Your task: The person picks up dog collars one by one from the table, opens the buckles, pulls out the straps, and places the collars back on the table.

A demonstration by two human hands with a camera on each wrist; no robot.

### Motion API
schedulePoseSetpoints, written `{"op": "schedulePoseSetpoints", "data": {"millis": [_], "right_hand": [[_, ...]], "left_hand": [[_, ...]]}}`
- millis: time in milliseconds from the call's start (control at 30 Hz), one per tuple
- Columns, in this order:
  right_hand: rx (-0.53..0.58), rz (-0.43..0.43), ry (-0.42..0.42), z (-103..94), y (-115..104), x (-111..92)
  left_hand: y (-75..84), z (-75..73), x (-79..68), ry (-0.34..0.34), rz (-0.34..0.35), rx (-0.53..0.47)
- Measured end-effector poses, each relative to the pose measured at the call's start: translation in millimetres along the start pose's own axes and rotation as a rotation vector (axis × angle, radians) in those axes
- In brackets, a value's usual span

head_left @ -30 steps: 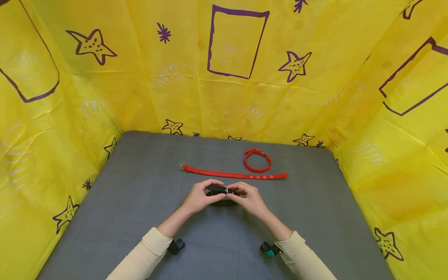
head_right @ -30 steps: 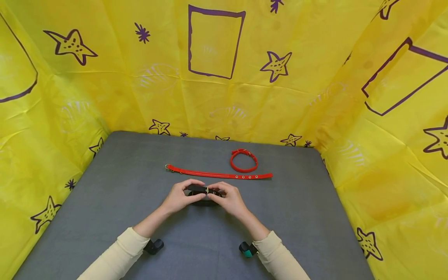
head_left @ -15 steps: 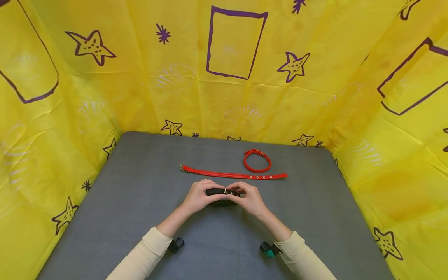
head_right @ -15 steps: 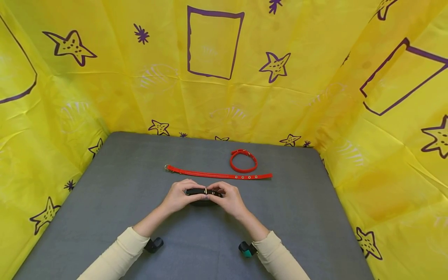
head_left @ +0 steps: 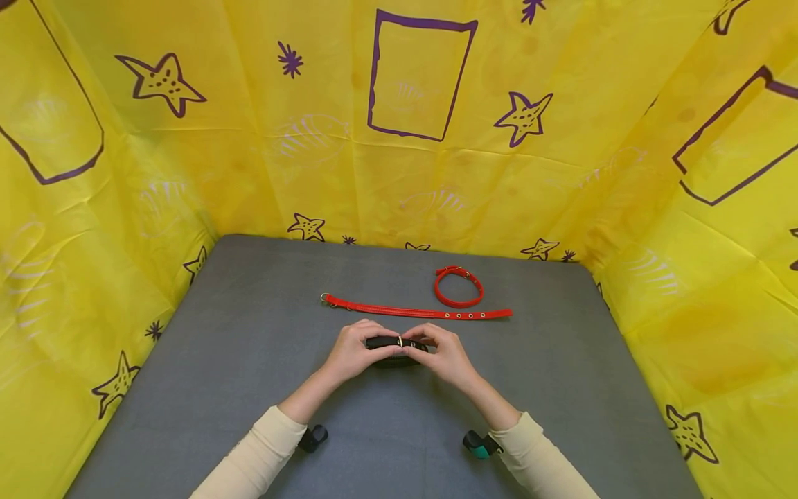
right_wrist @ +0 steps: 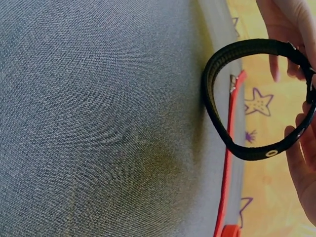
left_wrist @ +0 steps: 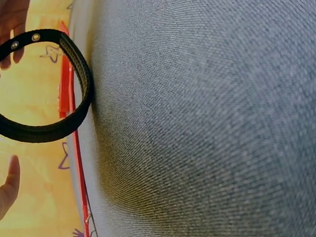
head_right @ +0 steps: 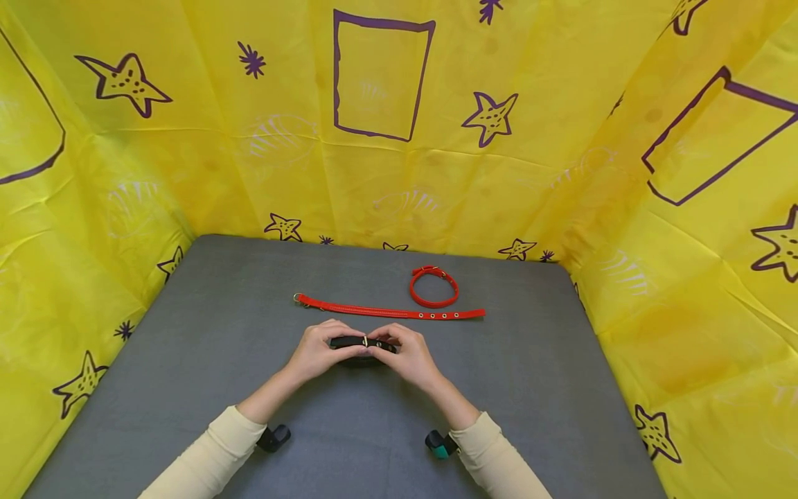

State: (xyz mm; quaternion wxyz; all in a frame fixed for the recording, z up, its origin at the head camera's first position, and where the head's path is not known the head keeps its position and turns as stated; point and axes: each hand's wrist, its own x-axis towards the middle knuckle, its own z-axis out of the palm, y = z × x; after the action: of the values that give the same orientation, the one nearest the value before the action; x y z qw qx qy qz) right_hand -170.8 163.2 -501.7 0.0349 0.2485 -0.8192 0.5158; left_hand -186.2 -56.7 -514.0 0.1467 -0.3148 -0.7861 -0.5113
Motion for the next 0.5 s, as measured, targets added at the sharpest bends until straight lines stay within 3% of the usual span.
{"op": "schedulePoseSetpoints", "data": {"millis": [267,500], "right_hand": [[0.007,0.012,-0.001,0.6,1.8,-0.9],[-0.006,0.013,0.009,0.9,-0.5,-0.2]], "left_hand": [[-2.6,1.1,-2.8,0.004,-0.066,-0.034],[-3.0,0.4,-3.3,0.012,-0.075,-0.032]]}}
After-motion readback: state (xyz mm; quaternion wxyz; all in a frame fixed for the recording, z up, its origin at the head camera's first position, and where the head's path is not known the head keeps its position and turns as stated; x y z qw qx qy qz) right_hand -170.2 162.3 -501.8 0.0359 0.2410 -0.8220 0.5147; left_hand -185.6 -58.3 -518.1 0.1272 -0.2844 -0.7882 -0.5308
